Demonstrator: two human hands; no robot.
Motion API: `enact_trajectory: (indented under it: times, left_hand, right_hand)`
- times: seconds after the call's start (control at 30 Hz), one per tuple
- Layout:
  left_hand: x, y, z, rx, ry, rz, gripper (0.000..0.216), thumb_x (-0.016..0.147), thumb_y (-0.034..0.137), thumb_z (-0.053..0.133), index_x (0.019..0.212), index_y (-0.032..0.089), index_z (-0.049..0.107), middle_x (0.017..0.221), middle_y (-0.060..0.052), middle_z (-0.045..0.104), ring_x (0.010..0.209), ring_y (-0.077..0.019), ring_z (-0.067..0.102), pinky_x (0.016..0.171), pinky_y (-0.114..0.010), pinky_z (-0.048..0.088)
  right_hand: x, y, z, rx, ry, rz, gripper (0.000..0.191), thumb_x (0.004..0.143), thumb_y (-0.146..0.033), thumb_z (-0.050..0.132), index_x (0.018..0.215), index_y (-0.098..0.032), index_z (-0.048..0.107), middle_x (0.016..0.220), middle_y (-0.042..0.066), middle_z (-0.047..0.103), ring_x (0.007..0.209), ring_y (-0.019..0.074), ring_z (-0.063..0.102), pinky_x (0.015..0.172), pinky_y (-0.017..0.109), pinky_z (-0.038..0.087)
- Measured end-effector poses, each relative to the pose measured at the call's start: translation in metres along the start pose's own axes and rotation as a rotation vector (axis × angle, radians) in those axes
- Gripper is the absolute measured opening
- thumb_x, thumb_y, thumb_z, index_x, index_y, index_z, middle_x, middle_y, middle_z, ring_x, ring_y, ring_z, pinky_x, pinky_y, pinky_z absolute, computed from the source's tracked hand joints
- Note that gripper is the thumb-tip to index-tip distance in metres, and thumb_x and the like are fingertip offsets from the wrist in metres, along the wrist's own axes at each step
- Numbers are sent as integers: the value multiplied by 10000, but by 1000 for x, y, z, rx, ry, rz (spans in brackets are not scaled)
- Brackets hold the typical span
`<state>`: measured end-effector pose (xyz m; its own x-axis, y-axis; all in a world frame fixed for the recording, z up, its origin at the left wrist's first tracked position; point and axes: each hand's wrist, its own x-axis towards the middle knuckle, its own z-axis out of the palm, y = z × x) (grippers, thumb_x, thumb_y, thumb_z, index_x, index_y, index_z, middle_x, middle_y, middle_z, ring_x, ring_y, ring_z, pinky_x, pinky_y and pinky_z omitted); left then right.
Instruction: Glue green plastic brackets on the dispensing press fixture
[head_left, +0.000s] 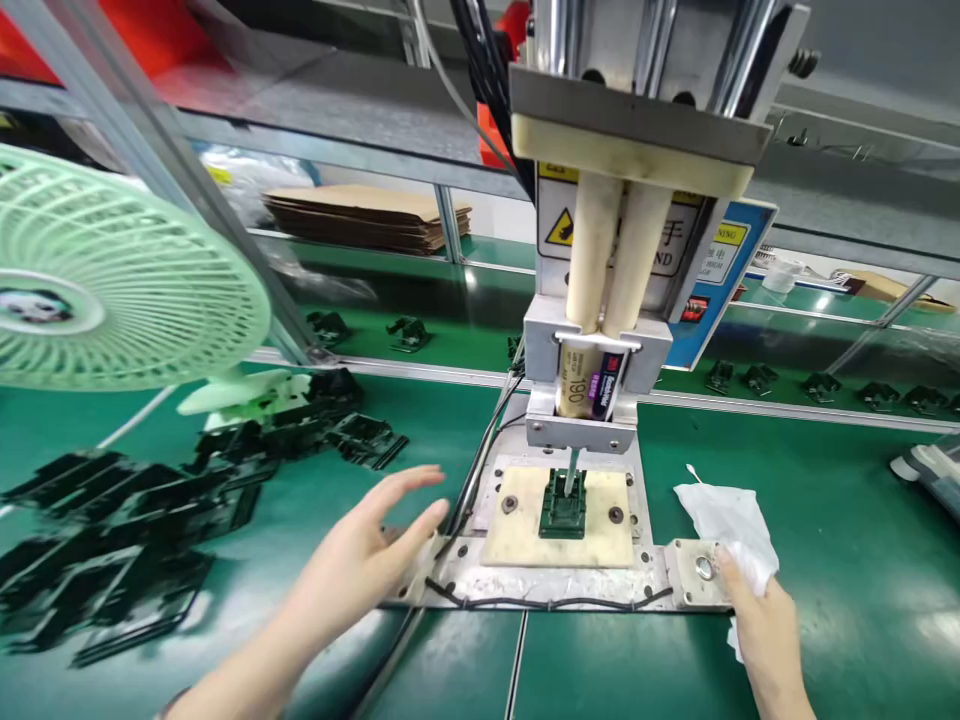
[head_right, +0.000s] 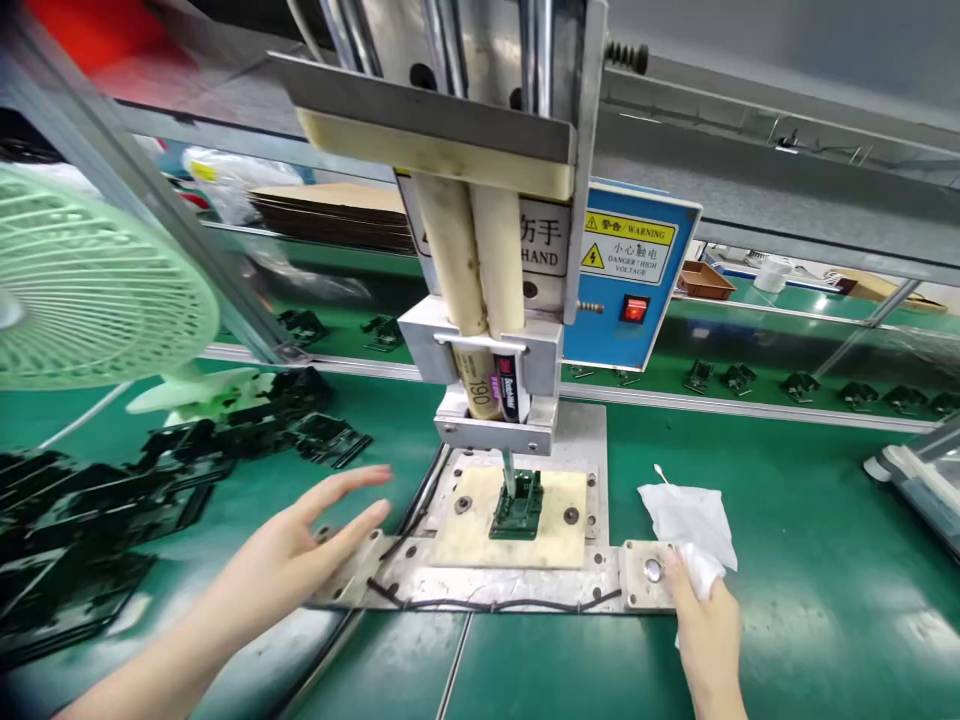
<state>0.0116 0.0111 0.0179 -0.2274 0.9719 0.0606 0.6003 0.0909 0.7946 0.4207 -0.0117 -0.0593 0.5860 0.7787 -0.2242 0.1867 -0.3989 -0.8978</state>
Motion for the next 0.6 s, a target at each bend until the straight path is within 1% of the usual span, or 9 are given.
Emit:
enact_trajectory:
  times: [0.03, 0.13, 0.27, 0.33, 0.4, 0.43, 0.5, 0.57, 0.6]
  left_hand:
    - [-4, -10, -5, -40, -10, -85, 702, 723, 734, 588, 1186, 207, 605, 1282, -104, 587, 979, -333, 643, 533, -311, 538]
    - [-14, -31, -11, -197, -105, -212, 746, 680, 762, 637, 1157, 189, 608, 1173, -103, 644, 983, -292, 637, 736, -295, 559]
    - [-20, -37, -8, -344, -131, -259, 771, 703, 775, 646, 1214, 205, 558, 1202, -82, 630, 990, -250, 620, 776, -242, 528]
    - [-20, -36, -5, -361, -129, -254, 751, 709, 751, 666, 1215, 207, 558, 1252, -77, 603, 1024, -248, 609, 795, -235, 520]
    - [-19, -36, -3, -328, -121, -255, 715, 736, 734, 642, 1207, 201, 566, 1209, -80, 620, 966, -243, 621, 765, -248, 520]
    - [-19, -36, -1, -289, -91, -249, 697, 753, 730, 615, 1202, 199, 571, 1160, -80, 637, 918, -240, 627, 733, -258, 519]
    - [-17, -35, 2, -168, 41, -183, 654, 769, 730, 559, 1147, 198, 603, 1085, -79, 651, 874, -247, 624, 670, -271, 508]
    - [-13, -31, 4, -49, 163, -80, 595, 784, 715, 514, 1067, 205, 634, 1070, -79, 649, 821, -246, 620, 602, -279, 487]
    - [-10, -29, 4, -6, 192, -43, 570, 791, 703, 498, 1036, 208, 640, 1076, -78, 646, 741, -230, 611, 561, -286, 472]
  right_hand:
    - [0, -4, 2, -9, -36, -34, 681, 593, -715, 731, 914, -114, 744, 882, 99, 748, 929, 338, 661, 721, 336, 514]
    - [0, -13, 7, -5, -84, -74, 643, 592, -681, 756, 913, -123, 745, 928, 92, 750, 966, 329, 660, 802, 336, 516]
    - [-3, -15, 10, -4, -33, 21, 708, 507, -660, 811, 932, -99, 738, 944, 126, 747, 962, 357, 661, 754, 363, 542]
    - [-5, -12, 11, -30, 22, 9, 726, 539, -689, 779, 957, -97, 729, 958, 139, 744, 987, 371, 653, 790, 395, 532]
    - [-5, -8, 13, -53, 70, -16, 732, 579, -715, 738, 979, -103, 721, 983, 146, 741, 1023, 378, 642, 840, 419, 513]
    - [-5, -6, 14, -55, 83, -33, 732, 592, -722, 724, 987, -106, 719, 993, 146, 740, 1036, 378, 638, 853, 421, 509]
    - [-4, -3, 14, -59, 81, -41, 733, 579, -729, 729, 969, -109, 725, 983, 147, 742, 1032, 379, 643, 835, 411, 521]
    - [-1, -1, 12, -74, 79, -45, 732, 558, -736, 738, 936, -109, 731, 929, 145, 747, 986, 378, 661, 779, 399, 543]
    - [0, 0, 11, -92, 90, -55, 727, 560, -741, 736, 924, -111, 733, 889, 143, 749, 954, 377, 669, 742, 396, 553]
